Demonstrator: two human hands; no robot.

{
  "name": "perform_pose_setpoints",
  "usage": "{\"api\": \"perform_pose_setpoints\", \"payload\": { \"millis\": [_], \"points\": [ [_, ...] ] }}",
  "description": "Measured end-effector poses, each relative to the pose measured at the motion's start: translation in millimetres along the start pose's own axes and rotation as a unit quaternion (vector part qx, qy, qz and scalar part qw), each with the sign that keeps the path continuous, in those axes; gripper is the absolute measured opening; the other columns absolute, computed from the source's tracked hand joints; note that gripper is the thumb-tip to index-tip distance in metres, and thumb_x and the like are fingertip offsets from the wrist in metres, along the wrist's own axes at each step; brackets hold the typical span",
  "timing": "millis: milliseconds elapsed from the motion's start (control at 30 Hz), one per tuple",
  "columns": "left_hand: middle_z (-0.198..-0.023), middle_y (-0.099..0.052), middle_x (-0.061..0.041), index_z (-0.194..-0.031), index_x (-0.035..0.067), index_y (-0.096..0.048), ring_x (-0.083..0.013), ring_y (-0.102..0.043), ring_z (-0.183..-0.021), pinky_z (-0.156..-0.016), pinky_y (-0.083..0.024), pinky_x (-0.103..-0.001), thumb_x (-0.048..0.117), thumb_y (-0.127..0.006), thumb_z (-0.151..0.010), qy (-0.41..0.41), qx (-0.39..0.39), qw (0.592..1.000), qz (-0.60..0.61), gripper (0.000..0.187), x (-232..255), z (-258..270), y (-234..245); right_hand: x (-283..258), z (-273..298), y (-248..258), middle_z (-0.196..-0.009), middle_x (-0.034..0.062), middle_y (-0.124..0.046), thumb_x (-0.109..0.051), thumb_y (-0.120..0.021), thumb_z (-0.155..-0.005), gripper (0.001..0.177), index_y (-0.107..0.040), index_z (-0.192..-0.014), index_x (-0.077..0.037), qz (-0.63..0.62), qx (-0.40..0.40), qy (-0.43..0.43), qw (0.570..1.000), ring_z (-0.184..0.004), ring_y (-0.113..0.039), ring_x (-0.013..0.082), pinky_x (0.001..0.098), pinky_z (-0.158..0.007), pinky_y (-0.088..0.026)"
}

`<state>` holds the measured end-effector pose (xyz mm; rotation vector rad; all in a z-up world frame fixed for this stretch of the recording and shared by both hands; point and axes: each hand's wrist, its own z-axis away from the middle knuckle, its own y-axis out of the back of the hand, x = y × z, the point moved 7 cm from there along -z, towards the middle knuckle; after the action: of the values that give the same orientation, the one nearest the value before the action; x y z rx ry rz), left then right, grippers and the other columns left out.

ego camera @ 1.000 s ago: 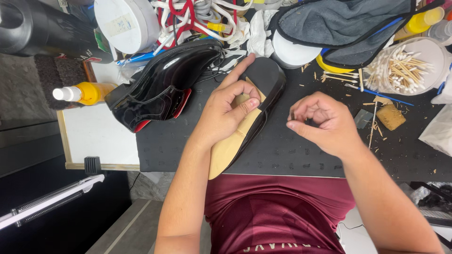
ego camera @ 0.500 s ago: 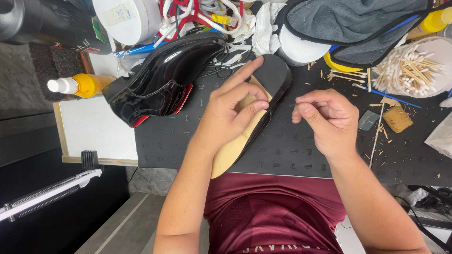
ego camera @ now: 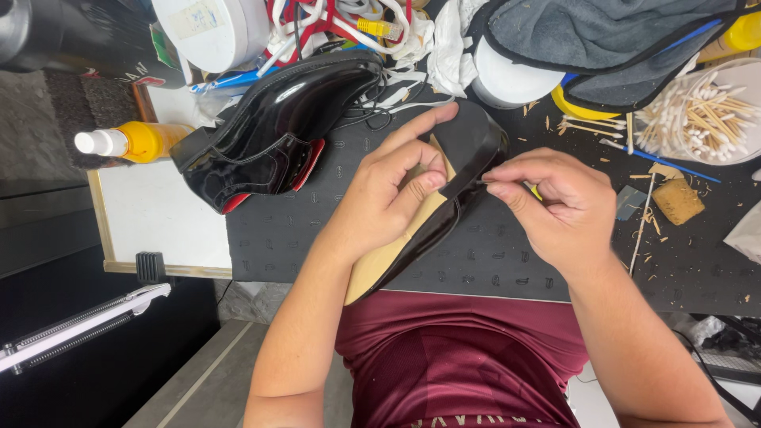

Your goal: The person uses a yellow utility knife to trim the edges of a black rubber heel pad attached to the sole of a black patent leather shoe. They carefully cut along the perimeter of the heel and the sides of the sole to remove excess material.

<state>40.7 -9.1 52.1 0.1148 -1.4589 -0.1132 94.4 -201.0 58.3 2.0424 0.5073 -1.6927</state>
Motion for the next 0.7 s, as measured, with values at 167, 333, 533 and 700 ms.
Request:
{"api": "perform_pose_setpoints", "payload": {
  "millis": [167, 333, 533, 700],
  "points": [
    [-0.162, -0.044, -0.022, -0.094, 0.006, -0.064, -0.0338, -0.062, -0.134, -0.11, -0.047, -0.042, 0.014, -0.066, -0.099, -0.041, -0.035, 0.997, -0.045, 0.01, -8.9, -11.1, -8.2, -18.6, -3.0, 0.8, -0.107, 0.0157, -0.065, 0.005, -0.078, -0.094, 0.013, -0.07, -0.104, 0.0, 0.167, 0.001, 0.104, 0.98, -0.09, -0.067, 0.0158, 0.0252, -0.077, -0.054],
    [-0.157, -0.051, -0.024, -0.094, 0.006, -0.065, -0.0355, -0.057, -0.139, -0.11, -0.046, -0.044, 0.018, -0.067, -0.1, -0.031, -0.041, 0.997, -0.065, 0.013, -14.0, -14.6, -12.8, -28.1, -6.4, -6.5, -0.099, 0.0101, -0.064, 0.005, -0.085, -0.085, 0.018, -0.073, -0.097, -0.001, 0.259, -0.017, 0.208, 0.943, -0.087, -0.064, 0.0235, 0.0302, -0.072, -0.05],
    [-0.156, -0.051, -0.024, -0.094, 0.007, -0.065, -0.0332, -0.063, -0.132, -0.106, -0.049, -0.042, 0.019, -0.065, -0.099, -0.022, -0.048, 0.997, -0.055, 0.013, -15.2, -18.3, -10.6, -32.5, -13.5, -12.0, -0.102, 0.0105, -0.065, 0.005, -0.086, -0.08, 0.022, -0.074, -0.098, -0.002, 0.3, -0.056, 0.272, 0.913, -0.091, -0.066, 0.0279, 0.0331, -0.072, -0.053],
    [-0.155, -0.052, -0.025, -0.093, 0.006, -0.065, -0.0335, -0.061, -0.134, -0.106, -0.048, -0.042, 0.018, -0.065, -0.1, -0.035, -0.042, 0.996, -0.063, 0.014, -12.5, -18.0, -11.3, -37.9, -17.2, -14.9, -0.101, 0.0109, -0.065, 0.001, -0.086, -0.08, 0.02, -0.075, -0.097, -0.003, 0.32, -0.068, 0.299, 0.896, -0.089, -0.065, 0.0281, 0.033, -0.068, -0.052]
  ]
}}
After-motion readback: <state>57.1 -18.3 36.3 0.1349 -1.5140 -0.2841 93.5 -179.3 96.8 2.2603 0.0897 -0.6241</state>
